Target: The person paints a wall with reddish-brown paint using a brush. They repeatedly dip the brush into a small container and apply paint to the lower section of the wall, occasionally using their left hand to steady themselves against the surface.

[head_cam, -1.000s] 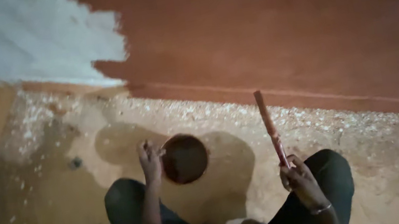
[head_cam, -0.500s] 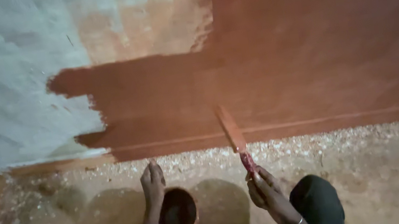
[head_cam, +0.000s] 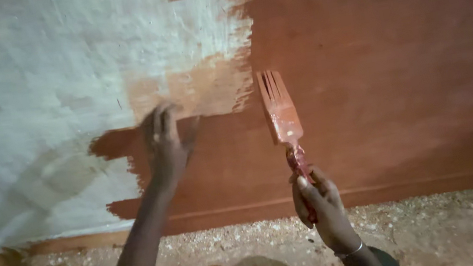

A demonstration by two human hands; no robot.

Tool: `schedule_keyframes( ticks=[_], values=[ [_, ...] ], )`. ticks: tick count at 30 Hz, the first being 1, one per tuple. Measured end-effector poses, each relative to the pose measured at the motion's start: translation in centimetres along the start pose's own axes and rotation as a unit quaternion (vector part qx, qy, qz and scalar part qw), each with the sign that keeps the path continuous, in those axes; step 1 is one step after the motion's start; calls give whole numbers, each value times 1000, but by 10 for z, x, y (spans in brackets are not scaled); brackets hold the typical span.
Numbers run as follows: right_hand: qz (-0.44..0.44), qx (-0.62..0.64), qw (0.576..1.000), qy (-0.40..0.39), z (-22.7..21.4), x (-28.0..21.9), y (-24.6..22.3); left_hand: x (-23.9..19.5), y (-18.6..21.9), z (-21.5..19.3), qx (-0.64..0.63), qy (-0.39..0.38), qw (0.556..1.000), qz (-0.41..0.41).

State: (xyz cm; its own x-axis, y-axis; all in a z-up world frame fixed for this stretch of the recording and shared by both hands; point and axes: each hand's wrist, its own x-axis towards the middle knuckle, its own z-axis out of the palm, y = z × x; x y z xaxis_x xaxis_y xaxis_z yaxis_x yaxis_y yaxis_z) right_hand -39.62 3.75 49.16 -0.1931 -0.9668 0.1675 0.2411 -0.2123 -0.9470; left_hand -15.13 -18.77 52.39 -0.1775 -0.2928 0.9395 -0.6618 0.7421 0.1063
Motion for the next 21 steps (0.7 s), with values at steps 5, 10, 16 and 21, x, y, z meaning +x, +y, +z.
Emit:
schedule_keyframes(
  ticks=[5,10,16,21],
  values=[
    [-34,49,997,-44,9,5,-16,63,3,-2,117,-45,990,61],
    [17,121,989,-87,19,12,-28,67,-9,14,154,-57,986,33],
    [29,91,990,-103,36,23,-45,47,-31,52,185,-94,978,-2],
    [26,69,994,-86,36,28,-46,33,-49,72,243,-90,966,16]
  ],
)
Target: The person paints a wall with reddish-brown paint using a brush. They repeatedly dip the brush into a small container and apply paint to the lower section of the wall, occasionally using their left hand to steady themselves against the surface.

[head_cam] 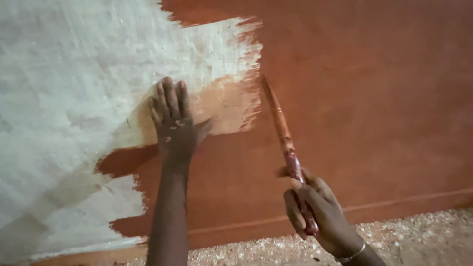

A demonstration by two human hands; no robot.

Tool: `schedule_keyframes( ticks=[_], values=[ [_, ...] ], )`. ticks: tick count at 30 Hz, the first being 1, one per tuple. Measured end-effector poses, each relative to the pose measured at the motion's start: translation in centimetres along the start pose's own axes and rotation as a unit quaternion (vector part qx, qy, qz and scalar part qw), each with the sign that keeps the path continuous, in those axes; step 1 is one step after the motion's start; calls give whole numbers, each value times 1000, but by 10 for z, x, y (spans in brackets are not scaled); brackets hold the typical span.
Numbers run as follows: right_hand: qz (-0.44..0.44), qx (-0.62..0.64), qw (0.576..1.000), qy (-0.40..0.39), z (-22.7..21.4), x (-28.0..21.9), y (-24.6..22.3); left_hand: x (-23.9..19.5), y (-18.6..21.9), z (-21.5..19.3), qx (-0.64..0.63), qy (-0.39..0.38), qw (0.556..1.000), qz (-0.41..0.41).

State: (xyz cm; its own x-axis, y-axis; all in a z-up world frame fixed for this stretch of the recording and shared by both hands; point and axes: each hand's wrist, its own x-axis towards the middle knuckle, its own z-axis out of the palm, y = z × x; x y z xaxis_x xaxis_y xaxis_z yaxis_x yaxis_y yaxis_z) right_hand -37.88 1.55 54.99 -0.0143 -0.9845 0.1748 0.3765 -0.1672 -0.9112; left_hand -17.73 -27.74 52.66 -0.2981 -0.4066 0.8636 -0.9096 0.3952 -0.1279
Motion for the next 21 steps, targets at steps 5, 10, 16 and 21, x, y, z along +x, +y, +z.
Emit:
schedule_keyframes(
  ticks=[5,10,16,21],
  values=[
    [25,13,999,-18,-15,8,12,-3,-2,8,-14,52,999,8],
    [18,-29,998,-43,-30,15,16,1,3,3,7,17,1000,-10],
    [12,-71,996,-45,-18,22,6,2,-1,-8,7,19,1000,10],
    [16,-68,996,-57,9,21,1,-4,-10,-9,-6,2,1000,29]
  ],
)
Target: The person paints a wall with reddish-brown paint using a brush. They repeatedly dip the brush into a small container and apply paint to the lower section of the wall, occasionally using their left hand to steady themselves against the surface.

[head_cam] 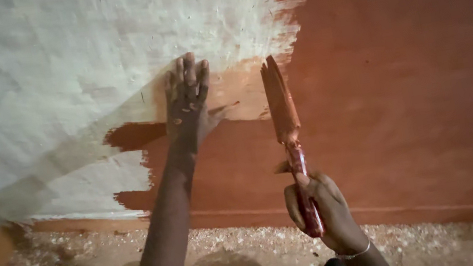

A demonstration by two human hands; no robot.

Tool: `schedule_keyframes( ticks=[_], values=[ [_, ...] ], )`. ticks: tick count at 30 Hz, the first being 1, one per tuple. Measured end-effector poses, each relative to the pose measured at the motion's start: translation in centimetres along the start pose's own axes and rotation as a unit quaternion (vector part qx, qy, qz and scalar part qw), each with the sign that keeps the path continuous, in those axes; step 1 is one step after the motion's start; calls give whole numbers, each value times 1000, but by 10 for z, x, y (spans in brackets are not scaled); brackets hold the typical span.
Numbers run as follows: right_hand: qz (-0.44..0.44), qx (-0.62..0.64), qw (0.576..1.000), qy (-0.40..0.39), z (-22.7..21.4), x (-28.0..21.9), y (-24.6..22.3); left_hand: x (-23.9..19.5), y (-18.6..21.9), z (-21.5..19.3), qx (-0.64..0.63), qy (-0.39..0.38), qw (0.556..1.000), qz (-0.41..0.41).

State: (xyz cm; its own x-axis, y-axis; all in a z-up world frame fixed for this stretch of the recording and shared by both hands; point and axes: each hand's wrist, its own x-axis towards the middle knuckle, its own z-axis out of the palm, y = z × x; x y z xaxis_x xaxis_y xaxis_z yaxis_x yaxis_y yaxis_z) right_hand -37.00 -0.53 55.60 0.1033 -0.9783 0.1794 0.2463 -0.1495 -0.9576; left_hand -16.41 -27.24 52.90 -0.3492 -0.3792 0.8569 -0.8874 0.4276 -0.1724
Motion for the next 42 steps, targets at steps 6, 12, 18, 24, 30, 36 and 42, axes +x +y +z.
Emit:
schedule_keyframes(
  ticks=[6,12,18,24,30,36,42],
  values=[
    [-34,-12,996,77,28,5,-3,-1,-14,22,114,61,991,46],
    [-44,-25,990,133,46,12,-2,-5,-23,57,89,132,986,55],
    [-34,-11,986,164,60,1,16,-11,-25,74,-38,80,994,68],
    [-8,-24,974,225,80,-2,25,-16,-22,67,-69,90,992,62],
    [-35,-8,973,229,88,-3,34,-10,-26,75,-13,150,985,82],
    [27,12,974,226,86,-7,41,-16,-34,82,-39,113,988,97],
    [12,-14,985,173,73,-15,36,-25,-37,95,-47,118,987,102]
  ],
)
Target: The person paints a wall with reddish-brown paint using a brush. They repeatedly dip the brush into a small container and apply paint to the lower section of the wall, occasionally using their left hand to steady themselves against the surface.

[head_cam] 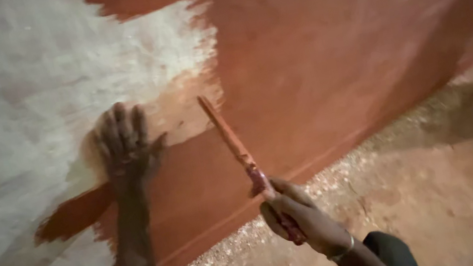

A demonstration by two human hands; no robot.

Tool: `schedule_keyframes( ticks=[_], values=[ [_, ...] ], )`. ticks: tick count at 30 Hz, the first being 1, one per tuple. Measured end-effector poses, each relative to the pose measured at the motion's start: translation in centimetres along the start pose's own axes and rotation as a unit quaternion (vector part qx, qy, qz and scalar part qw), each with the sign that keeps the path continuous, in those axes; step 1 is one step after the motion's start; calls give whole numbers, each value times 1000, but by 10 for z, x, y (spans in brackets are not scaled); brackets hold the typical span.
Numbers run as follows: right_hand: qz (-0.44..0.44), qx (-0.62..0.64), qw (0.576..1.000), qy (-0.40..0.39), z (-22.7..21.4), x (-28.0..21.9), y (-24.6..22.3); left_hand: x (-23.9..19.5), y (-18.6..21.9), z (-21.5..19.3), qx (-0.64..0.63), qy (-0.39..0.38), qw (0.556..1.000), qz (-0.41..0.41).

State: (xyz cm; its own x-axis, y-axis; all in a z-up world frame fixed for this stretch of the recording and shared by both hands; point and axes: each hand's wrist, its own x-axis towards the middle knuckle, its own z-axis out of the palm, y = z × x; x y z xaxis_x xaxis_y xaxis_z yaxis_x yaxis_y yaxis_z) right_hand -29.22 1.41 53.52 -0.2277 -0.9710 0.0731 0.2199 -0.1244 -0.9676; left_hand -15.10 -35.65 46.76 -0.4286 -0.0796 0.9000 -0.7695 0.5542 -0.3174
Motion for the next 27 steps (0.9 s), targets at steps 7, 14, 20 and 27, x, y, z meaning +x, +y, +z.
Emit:
schedule_keyframes(
  ticks=[7,14,20,27],
  values=[
    [-27,-10,999,-39,-6,14,-16,14,-1,-14,1,0,1000,1],
    [-85,-11,996,7,-21,17,-57,27,29,-57,-59,-74,991,-94],
    [-104,-13,994,-18,-26,38,-70,43,66,-46,-52,-28,985,-165],
    [-64,57,985,-153,-13,88,-94,38,65,-34,-21,-7,988,-155]
  ],
)
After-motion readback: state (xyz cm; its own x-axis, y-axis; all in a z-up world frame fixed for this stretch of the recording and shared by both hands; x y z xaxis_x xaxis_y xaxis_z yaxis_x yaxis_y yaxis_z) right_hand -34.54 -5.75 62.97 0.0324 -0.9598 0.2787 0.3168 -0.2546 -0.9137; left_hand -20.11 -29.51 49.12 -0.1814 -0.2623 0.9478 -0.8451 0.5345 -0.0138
